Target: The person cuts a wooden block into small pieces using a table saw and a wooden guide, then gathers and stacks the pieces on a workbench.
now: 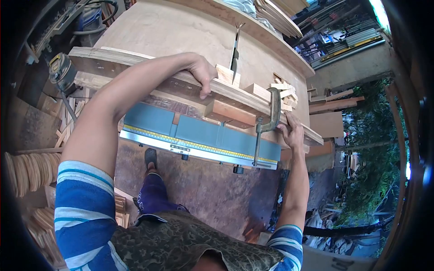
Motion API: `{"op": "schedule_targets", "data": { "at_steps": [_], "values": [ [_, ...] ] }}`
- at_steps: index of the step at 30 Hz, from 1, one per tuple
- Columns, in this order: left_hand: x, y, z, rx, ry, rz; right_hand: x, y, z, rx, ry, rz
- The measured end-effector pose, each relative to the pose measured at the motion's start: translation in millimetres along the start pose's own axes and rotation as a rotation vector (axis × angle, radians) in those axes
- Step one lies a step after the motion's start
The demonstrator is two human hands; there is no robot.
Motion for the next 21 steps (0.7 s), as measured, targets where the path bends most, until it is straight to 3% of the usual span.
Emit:
{"op": "schedule_targets", "data": {
  "at_steps": [16, 19, 21],
  "values": [
    [-0.2, -5.3, 0.0, 0.003, -0.06, 0.03, 0.6, 9.6, -11.9, -0.081, 0.099, -0.027],
    [1.5, -12.9, -7.5, 0.023, -0.088, 0.036, 6.4, 75.7, -33.3, -0.438, -0.373, 0.289],
    [5.1, -19.5, -15.8, 0.037, -0.086, 0.055, 11.2, 165.1, -78.7, -0.683, -0.325, 0.681]
  ]
}}
Point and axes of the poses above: each hand's wrist, its own y-axis away from the middle knuckle, its own x-axis out of the back of the hand, z = x × y, the point moved 2 cm from there along -y, towards the middle knuckle, and after that the axes turned 7 degrees about y, right-handed, at the moved point
